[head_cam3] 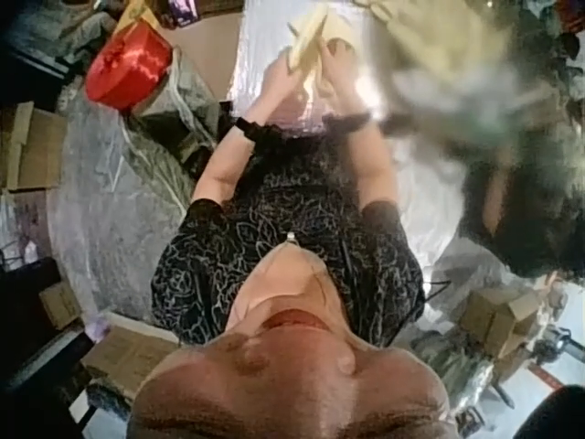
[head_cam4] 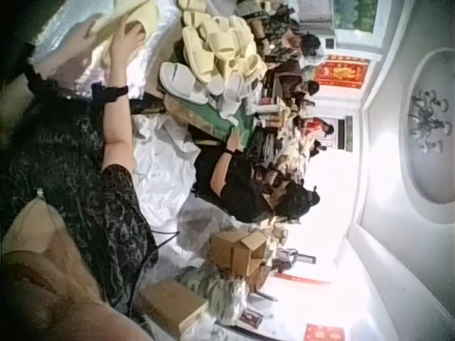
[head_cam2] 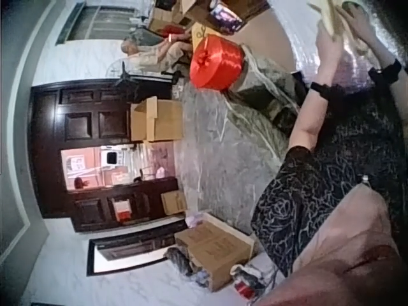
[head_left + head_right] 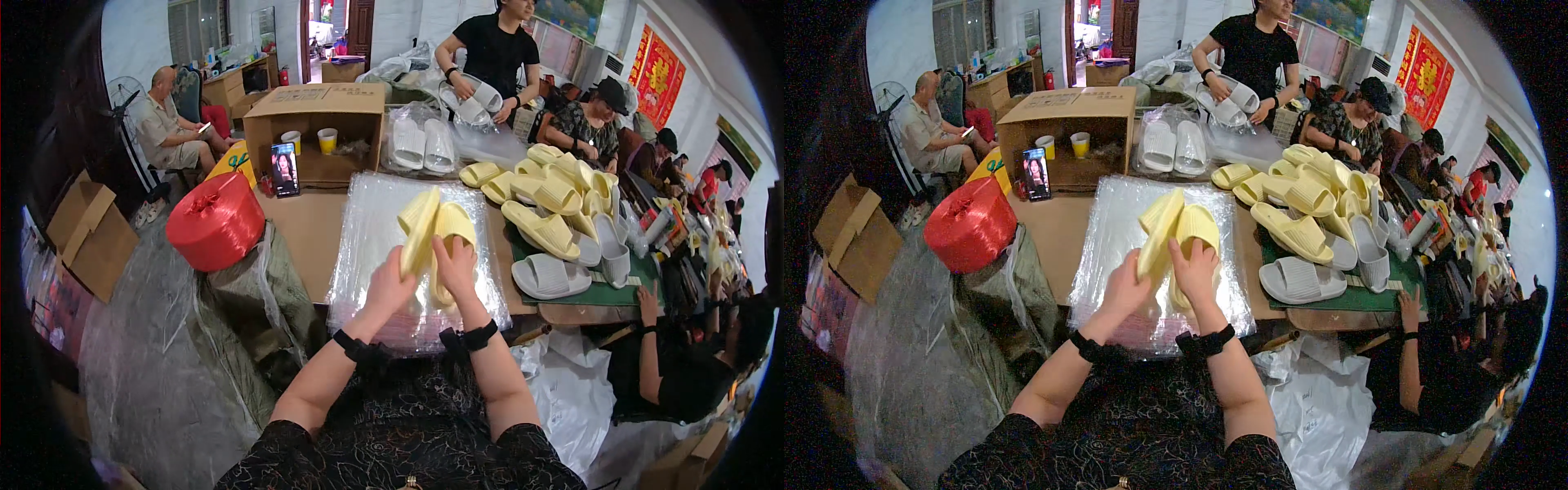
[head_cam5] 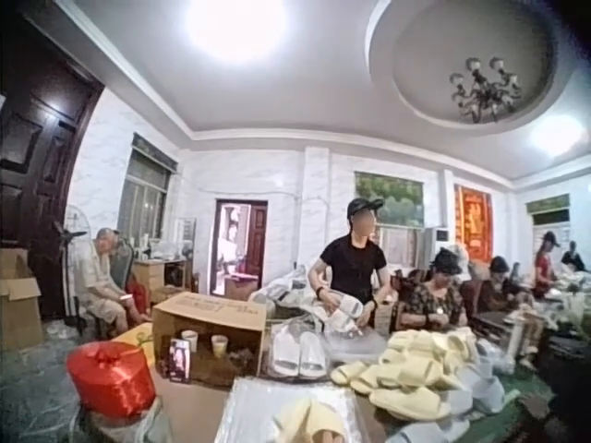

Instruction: Packing pairs of slippers into plastic bags and placing them into a sack.

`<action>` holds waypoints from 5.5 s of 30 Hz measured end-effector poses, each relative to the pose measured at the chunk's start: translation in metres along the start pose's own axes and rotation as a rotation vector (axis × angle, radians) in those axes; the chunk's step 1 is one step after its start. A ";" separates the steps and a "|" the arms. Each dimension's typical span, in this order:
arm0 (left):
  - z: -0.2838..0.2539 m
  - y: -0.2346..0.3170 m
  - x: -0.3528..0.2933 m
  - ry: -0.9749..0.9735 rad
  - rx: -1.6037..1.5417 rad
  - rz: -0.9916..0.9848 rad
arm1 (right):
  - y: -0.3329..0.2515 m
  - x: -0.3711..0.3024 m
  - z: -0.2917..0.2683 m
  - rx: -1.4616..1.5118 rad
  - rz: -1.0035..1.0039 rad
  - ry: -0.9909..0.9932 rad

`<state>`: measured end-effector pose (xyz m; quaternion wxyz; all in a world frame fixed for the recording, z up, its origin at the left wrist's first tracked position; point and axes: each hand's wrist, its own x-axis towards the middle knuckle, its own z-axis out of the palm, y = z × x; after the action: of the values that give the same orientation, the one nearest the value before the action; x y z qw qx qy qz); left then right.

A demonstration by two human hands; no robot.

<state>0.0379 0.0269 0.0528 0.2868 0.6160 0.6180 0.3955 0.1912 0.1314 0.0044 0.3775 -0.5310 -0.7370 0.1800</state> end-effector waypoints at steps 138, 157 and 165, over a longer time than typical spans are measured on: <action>-0.107 -0.072 -0.095 -0.035 0.107 0.480 | 0.036 -0.106 -0.138 0.164 -0.344 -0.227; -0.060 -0.079 -0.022 0.344 -0.233 -0.145 | 0.033 -0.058 -0.089 -0.003 0.124 0.073; -0.058 -0.033 -0.035 0.558 0.553 0.586 | 0.032 -0.056 -0.087 -0.139 0.161 0.099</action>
<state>-0.0262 -0.0132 0.0511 -0.1875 0.6875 0.5537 0.4307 0.2855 0.0797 0.0191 0.3600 -0.6216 -0.6832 0.1315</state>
